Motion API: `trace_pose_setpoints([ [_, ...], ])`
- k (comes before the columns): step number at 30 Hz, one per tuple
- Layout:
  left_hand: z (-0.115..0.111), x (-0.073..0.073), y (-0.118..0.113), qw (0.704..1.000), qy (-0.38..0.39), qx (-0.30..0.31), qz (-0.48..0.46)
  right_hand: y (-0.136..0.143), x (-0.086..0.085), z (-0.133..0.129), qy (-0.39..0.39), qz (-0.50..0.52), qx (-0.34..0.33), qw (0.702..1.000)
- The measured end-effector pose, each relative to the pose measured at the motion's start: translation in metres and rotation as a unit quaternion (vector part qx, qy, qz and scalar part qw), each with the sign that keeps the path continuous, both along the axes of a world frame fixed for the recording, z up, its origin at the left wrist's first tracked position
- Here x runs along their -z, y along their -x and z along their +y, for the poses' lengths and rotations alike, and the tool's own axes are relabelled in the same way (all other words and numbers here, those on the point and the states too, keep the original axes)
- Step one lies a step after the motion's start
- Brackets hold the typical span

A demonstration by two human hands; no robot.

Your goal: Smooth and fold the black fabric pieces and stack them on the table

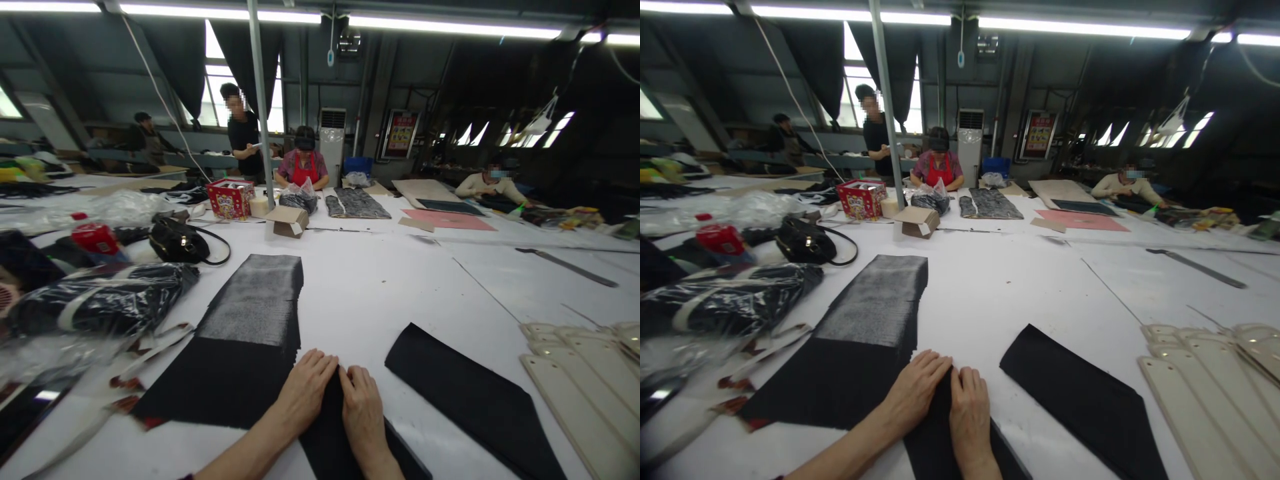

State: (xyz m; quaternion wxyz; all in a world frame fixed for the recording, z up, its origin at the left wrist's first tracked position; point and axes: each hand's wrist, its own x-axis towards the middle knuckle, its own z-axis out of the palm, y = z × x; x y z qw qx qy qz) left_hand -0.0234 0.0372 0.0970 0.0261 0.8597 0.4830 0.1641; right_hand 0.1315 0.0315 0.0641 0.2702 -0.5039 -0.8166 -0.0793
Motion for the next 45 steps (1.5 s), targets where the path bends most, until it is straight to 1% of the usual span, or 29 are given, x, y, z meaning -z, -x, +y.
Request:
trace_pose_setpoints([
  [4,0.002,-0.002,0.001,0.999,-0.009,0.011,0.043,-0.013,0.004,-0.004,0.010,-0.016,0.006,1.000],
  [7,0.004,-0.003,0.000,0.996,-0.023,0.028,0.077,-0.020,0.007,-0.008,0.016,-0.010,-0.003,1.000],
  [10,0.005,-0.001,-0.003,0.992,-0.024,0.051,0.115,-0.026,0.009,-0.012,0.013,0.005,-0.010,1.000],
  [13,0.003,0.002,-0.006,0.988,-0.028,0.059,0.139,-0.034,0.011,-0.017,0.014,0.021,-0.016,1.000],
  [17,-0.001,0.001,-0.009,0.987,-0.036,0.063,0.145,-0.044,0.013,-0.024,0.016,0.040,-0.028,0.999],
  [24,-0.004,-0.012,-0.020,0.984,-0.035,0.081,0.156,-0.058,0.012,-0.036,0.013,0.058,-0.031,0.998],
  [31,-0.013,-0.009,-0.027,0.979,-0.045,0.090,0.180,-0.072,0.014,-0.047,0.018,0.064,-0.033,0.997],
  [38,-0.015,-0.013,-0.042,0.979,-0.030,0.110,0.171,-0.086,0.014,-0.058,0.029,0.073,-0.039,0.996],
  [42,-0.020,-0.016,-0.044,0.981,-0.015,0.113,0.158,-0.095,0.013,-0.063,0.034,0.079,-0.045,0.995],
  [45,-0.024,-0.018,-0.045,0.979,-0.020,0.122,0.161,-0.101,0.013,-0.067,0.036,0.084,-0.056,0.994],
])
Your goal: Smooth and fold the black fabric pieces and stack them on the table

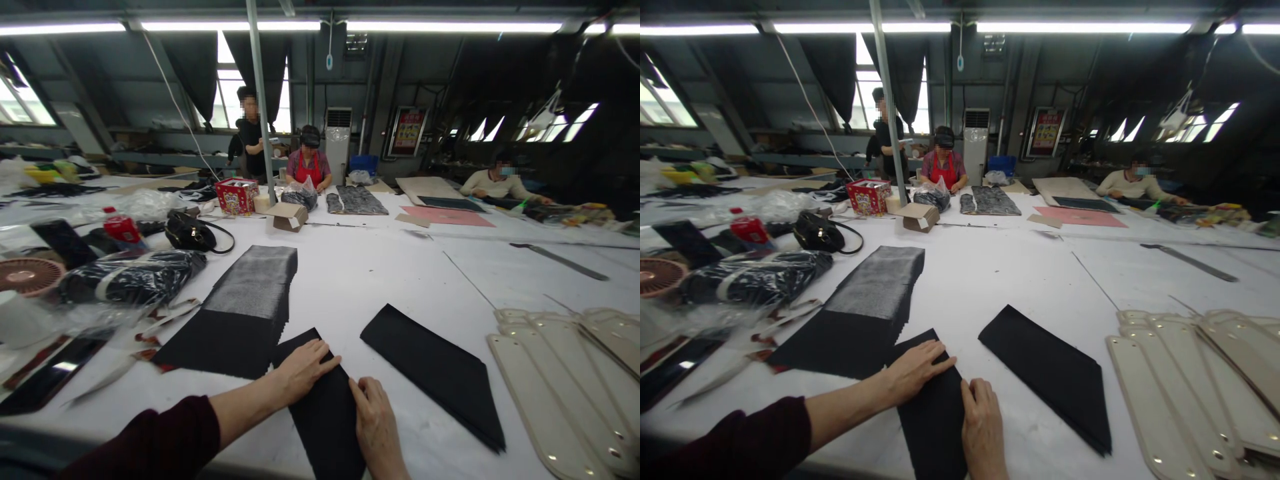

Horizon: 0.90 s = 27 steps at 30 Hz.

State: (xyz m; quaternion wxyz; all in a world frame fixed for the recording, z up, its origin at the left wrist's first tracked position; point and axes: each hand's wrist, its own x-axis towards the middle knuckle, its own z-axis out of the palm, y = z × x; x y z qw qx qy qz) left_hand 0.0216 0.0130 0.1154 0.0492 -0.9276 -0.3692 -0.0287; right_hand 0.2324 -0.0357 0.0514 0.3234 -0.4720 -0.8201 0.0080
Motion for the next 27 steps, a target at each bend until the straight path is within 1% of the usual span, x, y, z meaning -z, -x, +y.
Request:
trace_pose_setpoints([
  [4,-0.003,-0.001,-0.007,1.000,-0.007,0.005,0.009,-0.008,0.000,-0.004,-0.004,0.003,-0.009,1.000],
  [11,-0.014,-0.003,-0.015,0.999,0.036,-0.004,0.013,-0.021,-0.004,-0.015,0.002,-0.011,-0.010,1.000],
  [15,-0.020,-0.005,-0.018,1.000,0.017,-0.004,0.004,-0.027,-0.006,-0.021,-0.001,-0.008,-0.011,1.000],
  [17,-0.021,-0.005,-0.021,1.000,0.011,0.005,0.005,-0.031,-0.005,-0.023,0.001,-0.013,-0.017,1.000],
  [20,-0.021,-0.004,-0.026,0.999,0.027,0.025,0.003,-0.036,-0.002,-0.025,0.003,-0.022,-0.022,1.000],
  [24,-0.025,-0.004,-0.031,0.998,0.062,0.014,0.007,-0.041,0.000,-0.028,-0.002,-0.024,-0.024,0.999],
  [27,-0.030,-0.007,-0.035,0.998,0.058,0.016,0.014,-0.044,-0.001,-0.031,-0.018,-0.020,-0.023,0.999],
])
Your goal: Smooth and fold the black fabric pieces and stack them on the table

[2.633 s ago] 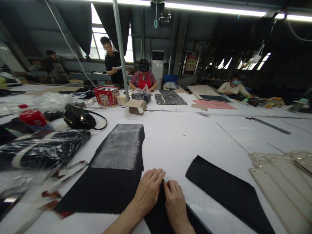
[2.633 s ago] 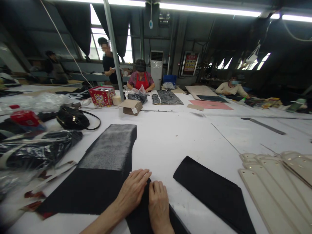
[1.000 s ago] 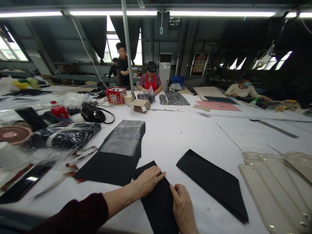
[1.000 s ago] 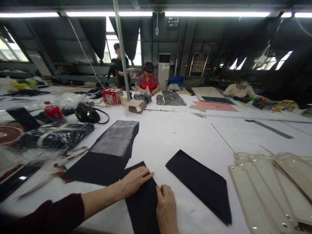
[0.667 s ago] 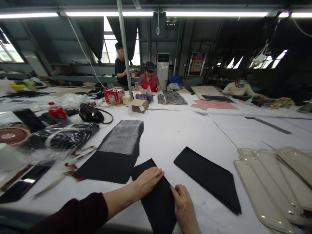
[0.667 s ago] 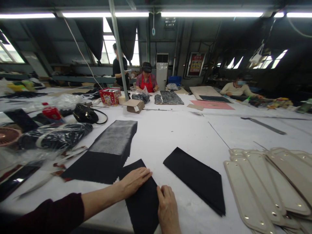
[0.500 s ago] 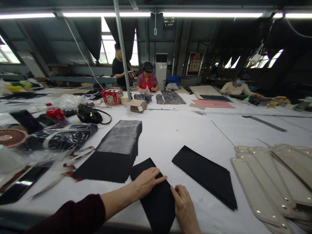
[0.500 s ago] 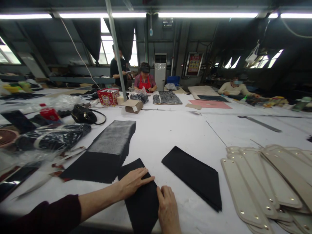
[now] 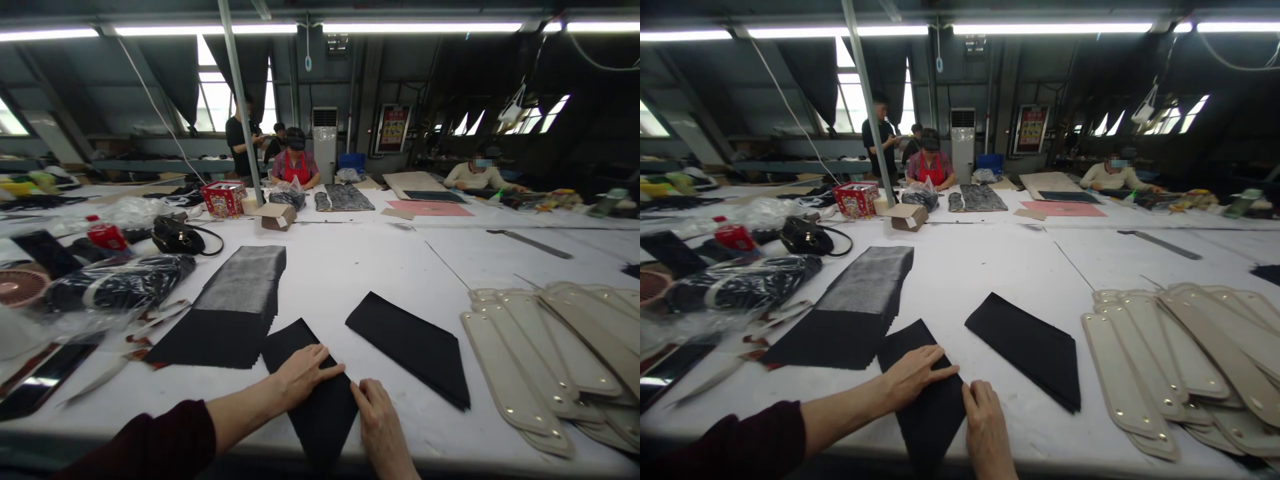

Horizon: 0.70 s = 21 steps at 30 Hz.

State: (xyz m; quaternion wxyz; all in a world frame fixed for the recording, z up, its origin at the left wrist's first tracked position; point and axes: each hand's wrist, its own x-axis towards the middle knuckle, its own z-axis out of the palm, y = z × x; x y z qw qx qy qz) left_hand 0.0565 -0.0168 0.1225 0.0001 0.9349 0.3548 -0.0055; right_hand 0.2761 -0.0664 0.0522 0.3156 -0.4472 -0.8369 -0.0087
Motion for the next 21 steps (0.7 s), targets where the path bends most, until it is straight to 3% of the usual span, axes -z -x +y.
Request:
trace_pose_setpoints([
  [7,-0.007,-0.001,-0.014,0.999,-0.019,0.036,-0.001,-0.006,-0.008,-0.011,-0.012,-0.035,0.025,0.999],
  [14,-0.017,-0.004,-0.025,0.999,-0.026,0.035,0.016,-0.009,-0.016,-0.023,0.012,-0.058,0.061,0.996],
  [18,-0.010,-0.005,-0.014,0.999,-0.025,0.048,0.001,-0.014,-0.012,-0.026,0.032,-0.048,0.064,0.996],
  [21,0.004,-0.002,0.006,1.000,-0.016,0.005,-0.001,-0.018,-0.004,-0.026,0.005,-0.034,0.050,0.998],
])
